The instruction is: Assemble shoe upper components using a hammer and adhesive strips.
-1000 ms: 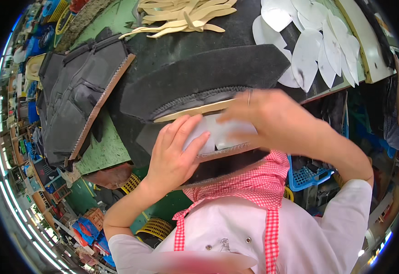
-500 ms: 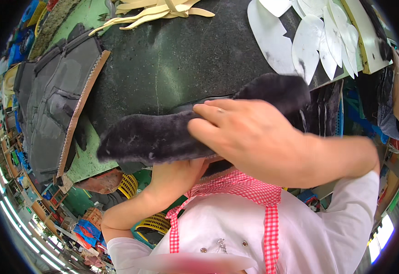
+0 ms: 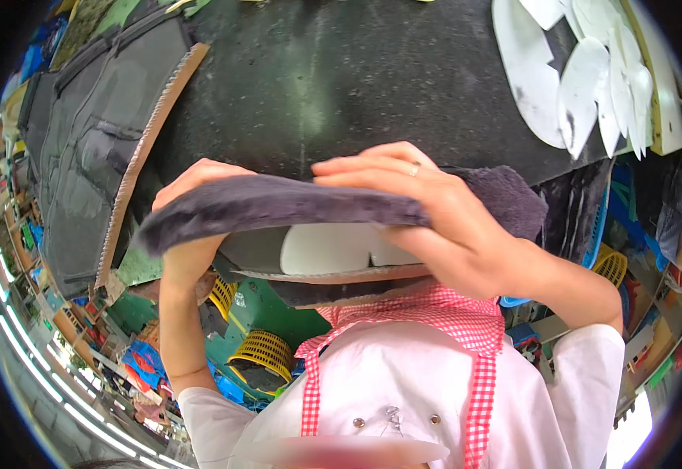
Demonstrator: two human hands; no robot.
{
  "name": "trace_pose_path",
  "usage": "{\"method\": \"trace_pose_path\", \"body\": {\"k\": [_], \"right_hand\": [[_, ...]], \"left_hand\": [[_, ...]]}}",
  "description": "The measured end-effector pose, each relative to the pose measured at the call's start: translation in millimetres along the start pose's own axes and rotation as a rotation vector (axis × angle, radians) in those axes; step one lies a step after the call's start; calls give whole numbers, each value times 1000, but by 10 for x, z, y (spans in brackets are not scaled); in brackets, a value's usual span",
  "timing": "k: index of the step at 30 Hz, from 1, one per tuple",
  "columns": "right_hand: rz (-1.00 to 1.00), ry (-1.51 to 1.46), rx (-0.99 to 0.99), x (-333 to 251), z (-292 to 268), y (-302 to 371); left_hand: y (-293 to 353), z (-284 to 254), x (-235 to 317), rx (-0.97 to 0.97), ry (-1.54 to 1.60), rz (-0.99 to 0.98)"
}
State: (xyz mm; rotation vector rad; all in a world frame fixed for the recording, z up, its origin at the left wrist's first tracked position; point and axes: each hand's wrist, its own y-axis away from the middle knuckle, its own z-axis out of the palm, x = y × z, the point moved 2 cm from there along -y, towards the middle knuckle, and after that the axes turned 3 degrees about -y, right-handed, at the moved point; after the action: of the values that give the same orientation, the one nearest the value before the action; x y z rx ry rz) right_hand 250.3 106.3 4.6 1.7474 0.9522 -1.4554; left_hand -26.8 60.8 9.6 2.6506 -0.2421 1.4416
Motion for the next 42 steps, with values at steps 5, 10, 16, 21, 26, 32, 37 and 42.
{"method": "trace_pose_path", "body": {"k": [5, 10, 16, 21, 26, 32, 37, 42], "right_hand": [[10, 407, 82, -122, 354, 10], [4, 808, -29, -254, 490, -46], [10, 1052, -34, -278, 598, -36], [23, 947, -13, -337, 496, 41], [290, 825, 213, -384, -310, 485], [372, 261, 396, -185, -570, 704], [301, 288, 294, 58, -615, 593], [156, 288, 348, 153, -571, 533]], "left_hand": [[-158, -105, -97, -78, -181, 269], [-138, -196, -181, -127, -477, 560], [-15, -489, -62, -160, -700, 377], [261, 420, 288, -173, -472, 271], [711, 357, 160, -189, -597, 64], [11, 1095, 710, -237, -163, 202], [-191, 1057, 613, -234, 427, -73], [-196, 1027, 620, -291, 66, 157]]}}
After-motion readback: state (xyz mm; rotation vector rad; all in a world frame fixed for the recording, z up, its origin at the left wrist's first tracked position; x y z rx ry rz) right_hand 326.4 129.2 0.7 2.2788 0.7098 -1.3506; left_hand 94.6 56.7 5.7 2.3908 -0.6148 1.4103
